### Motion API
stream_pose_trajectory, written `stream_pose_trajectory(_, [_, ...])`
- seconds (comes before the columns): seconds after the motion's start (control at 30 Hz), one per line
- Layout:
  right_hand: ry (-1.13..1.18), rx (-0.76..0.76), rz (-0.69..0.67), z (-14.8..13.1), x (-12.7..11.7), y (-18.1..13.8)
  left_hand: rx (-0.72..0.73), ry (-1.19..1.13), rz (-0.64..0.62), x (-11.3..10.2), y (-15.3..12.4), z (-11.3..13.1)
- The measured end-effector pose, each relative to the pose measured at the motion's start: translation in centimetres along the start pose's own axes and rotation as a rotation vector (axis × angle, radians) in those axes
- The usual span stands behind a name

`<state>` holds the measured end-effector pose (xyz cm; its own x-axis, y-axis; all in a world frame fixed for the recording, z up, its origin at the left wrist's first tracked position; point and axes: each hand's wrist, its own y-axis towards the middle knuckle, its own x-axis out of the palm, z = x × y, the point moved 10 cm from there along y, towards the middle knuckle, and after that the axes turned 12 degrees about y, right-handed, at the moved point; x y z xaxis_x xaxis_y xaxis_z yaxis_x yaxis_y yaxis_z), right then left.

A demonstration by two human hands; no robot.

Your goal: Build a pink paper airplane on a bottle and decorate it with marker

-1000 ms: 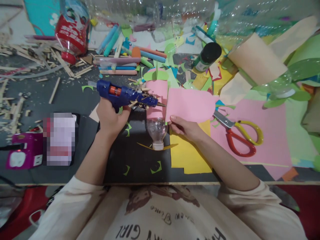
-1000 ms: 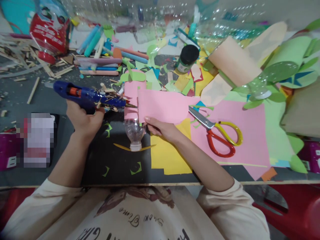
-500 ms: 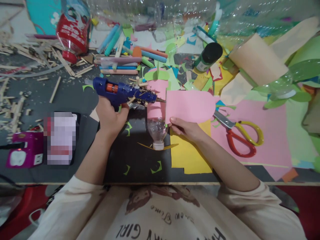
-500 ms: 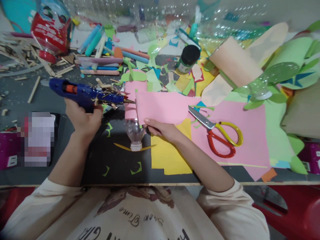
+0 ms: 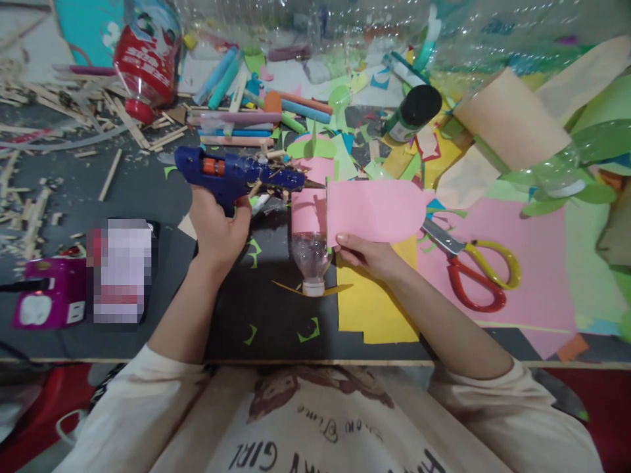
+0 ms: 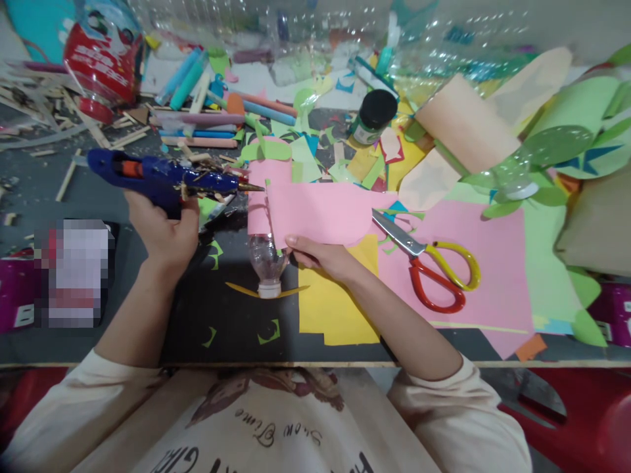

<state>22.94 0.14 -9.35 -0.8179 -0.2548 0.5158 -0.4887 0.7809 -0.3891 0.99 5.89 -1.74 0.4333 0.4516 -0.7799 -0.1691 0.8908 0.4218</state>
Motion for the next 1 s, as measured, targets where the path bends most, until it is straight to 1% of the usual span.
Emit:
stream_pose_trajectory(0.27, [-0.033, -0.014, -0.010, -0.1, -0.1, 0.0, 0.002, 0.060, -0.016, -0.2, 0.1, 0.1])
stream_pose_trajectory(0.53, [-0.047, -0.013, -0.043, -0.2, 0.3, 0.0, 0.034, 0.081, 0.093, -0.8, 0.0, 0.0])
stream_pose_trajectory(0.6, [-0.029, -0.013, -0.048, -0.2, 0.3, 0.0, 0.028, 0.100, 0.087, -0.7, -0.1, -0.1])
stream_pose_trajectory(0.7, [-0.017, -0.018, -0.044, -0.1, 0.2, 0.0, 0.018, 0.098, 0.043, -0.3, -0.1, -0.2])
stream_pose_trajectory(0.9, [0.008, -0.015, -0.023, 0.1, -0.2, 0.0, 0.037, -0.009, -0.059, 0.8, -0.4, -0.6])
stream_pose_trajectory(1.0, [0.032, -0.018, -0.020, 0.0, -0.2, 0.1, 0.083, -0.010, -0.022, 0.5, -0.5, -0.3])
